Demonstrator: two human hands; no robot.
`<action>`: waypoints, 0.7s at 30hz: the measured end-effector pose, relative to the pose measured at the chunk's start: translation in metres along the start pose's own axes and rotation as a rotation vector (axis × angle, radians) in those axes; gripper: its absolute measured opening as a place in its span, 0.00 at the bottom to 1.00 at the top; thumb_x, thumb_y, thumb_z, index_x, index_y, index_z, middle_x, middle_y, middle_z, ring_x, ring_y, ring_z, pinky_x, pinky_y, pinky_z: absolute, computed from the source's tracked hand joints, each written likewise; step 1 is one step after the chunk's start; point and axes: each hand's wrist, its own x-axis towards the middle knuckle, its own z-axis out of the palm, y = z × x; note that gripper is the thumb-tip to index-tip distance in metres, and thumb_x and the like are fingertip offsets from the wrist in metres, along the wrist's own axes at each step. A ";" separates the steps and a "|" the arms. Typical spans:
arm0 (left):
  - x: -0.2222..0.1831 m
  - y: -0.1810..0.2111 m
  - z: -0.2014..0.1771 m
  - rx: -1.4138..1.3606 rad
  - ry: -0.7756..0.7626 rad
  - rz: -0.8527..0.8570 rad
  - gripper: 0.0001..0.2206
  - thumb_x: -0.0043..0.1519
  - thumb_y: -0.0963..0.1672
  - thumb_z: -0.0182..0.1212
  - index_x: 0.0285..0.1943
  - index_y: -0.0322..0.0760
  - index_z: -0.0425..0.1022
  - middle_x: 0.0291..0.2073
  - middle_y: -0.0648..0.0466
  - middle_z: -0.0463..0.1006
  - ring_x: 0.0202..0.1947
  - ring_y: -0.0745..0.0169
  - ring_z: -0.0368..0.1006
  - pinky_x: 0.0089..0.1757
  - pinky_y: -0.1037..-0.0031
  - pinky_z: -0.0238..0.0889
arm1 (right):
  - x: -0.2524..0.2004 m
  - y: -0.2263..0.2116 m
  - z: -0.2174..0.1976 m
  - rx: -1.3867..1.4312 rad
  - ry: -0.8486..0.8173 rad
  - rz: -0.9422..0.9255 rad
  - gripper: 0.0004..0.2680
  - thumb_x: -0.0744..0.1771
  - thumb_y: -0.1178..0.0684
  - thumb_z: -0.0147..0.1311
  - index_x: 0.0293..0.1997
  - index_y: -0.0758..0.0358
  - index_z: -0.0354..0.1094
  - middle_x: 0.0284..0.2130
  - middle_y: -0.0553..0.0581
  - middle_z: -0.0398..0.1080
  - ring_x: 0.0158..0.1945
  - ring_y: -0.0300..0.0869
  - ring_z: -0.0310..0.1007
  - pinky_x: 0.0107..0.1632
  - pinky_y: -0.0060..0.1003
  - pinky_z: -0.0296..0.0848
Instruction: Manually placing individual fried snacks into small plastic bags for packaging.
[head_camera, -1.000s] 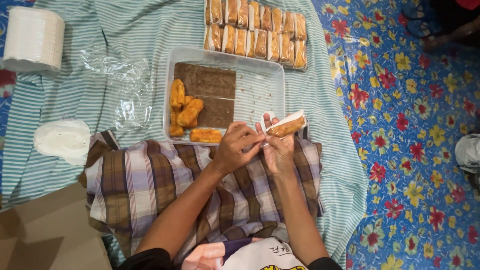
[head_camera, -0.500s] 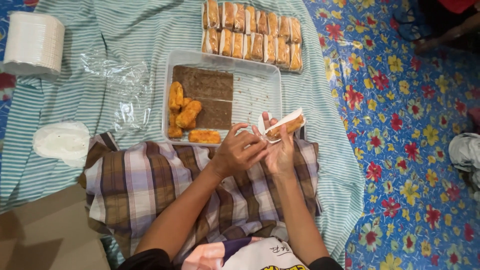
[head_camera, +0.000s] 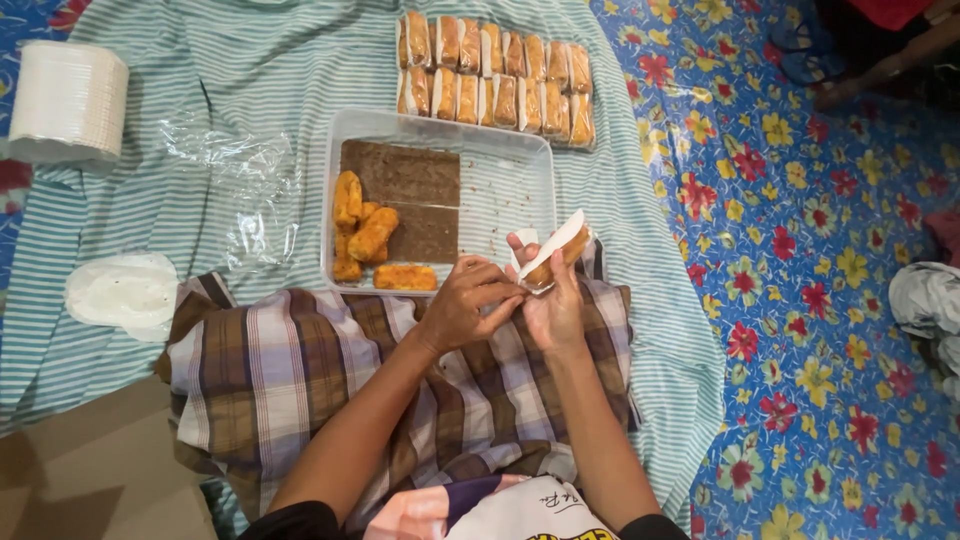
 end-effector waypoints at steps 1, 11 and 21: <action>-0.001 -0.001 0.000 -0.015 -0.010 -0.026 0.03 0.62 0.44 0.66 0.41 0.43 0.83 0.31 0.56 0.78 0.32 0.58 0.76 0.53 0.65 0.62 | 0.001 0.002 -0.004 -0.030 -0.002 0.007 0.11 0.72 0.46 0.45 0.63 0.45 0.59 0.42 0.54 0.69 0.68 0.56 0.65 0.58 0.51 0.76; -0.010 -0.011 0.013 -0.391 -0.053 -0.392 0.05 0.64 0.42 0.64 0.42 0.44 0.85 0.28 0.53 0.81 0.26 0.63 0.75 0.38 0.71 0.69 | 0.008 0.008 -0.022 -0.105 -0.042 0.044 0.11 0.72 0.49 0.44 0.63 0.53 0.59 0.41 0.57 0.71 0.69 0.55 0.64 0.55 0.42 0.75; -0.016 -0.013 0.013 -0.773 -0.112 -0.742 0.10 0.66 0.41 0.58 0.51 0.32 0.82 0.33 0.47 0.83 0.36 0.67 0.76 0.41 0.70 0.75 | -0.002 0.000 -0.015 -0.221 -0.089 0.123 0.12 0.71 0.53 0.48 0.61 0.62 0.59 0.44 0.63 0.72 0.65 0.55 0.68 0.48 0.42 0.75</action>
